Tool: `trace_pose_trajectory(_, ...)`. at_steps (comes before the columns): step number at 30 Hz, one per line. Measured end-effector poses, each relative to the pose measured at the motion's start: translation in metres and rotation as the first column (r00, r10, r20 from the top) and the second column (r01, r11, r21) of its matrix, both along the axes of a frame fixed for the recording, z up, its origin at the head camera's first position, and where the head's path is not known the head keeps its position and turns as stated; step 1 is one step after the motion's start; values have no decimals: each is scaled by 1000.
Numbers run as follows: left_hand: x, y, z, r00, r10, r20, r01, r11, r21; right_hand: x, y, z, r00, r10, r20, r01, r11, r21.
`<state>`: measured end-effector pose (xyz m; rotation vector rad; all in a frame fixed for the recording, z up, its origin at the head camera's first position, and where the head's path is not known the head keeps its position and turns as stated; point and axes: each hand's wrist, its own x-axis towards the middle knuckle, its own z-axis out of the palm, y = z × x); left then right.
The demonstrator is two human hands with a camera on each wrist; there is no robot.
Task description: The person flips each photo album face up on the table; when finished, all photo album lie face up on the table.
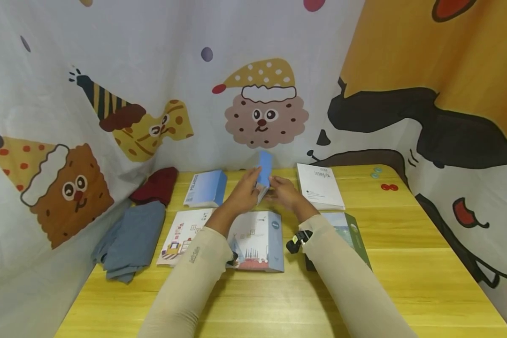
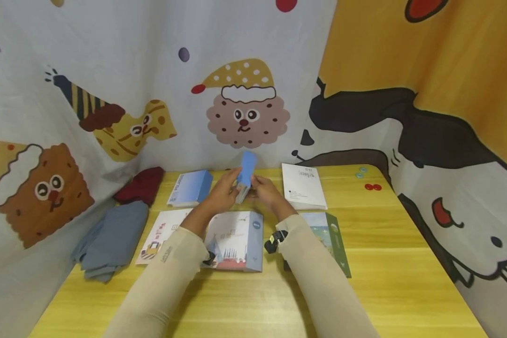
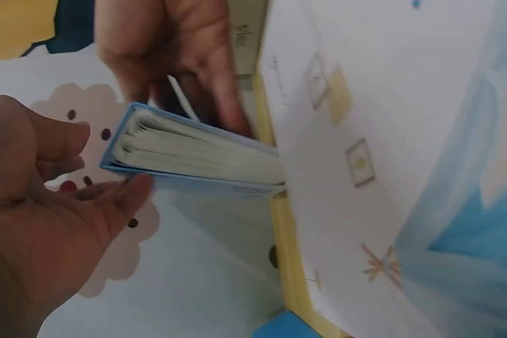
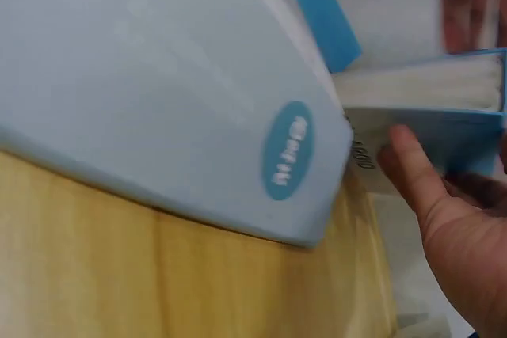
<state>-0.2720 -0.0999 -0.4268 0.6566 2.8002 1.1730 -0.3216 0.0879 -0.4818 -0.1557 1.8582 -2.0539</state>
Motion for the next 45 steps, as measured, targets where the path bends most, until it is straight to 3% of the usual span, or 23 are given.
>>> trace_pose_trajectory(4,-6,-4,-12,997,-15,75,16,1000,-15,-3,4,3,998,-46,-51,48,998,37)
trace_pose_trajectory(10,-9,-11,-24,990,-41,134,69,975,-212,-3,2,1,997,-40,-73,52,983,178)
trace_pose_trajectory(15,-10,-10,-27,973,32,228,40,952,-303,0,0,-4,996,-11,-88,34,966,255)
trace_pose_trajectory(20,-10,-10,-33,949,78,305,39,933,-359,3,0,-4,985,38,-167,29,924,381)
trace_pose_trajectory(28,-8,-8,-33,947,110,303,13,926,-376,6,1,-4,962,109,-250,50,830,556)
trace_pose_trajectory(33,-4,-3,-27,965,82,249,29,911,-411,8,8,4,962,110,-250,50,829,557)
trace_pose_trajectory(37,-3,7,-19,981,77,176,19,872,-488,4,20,18,964,107,-242,47,831,555)
trace_pose_trajectory(40,-3,16,-12,982,94,163,6,850,-527,0,32,29,969,104,-225,45,818,574)
trace_pose_trajectory(45,0,34,-5,978,120,168,-7,830,-557,-3,57,42,959,144,-245,60,739,671)
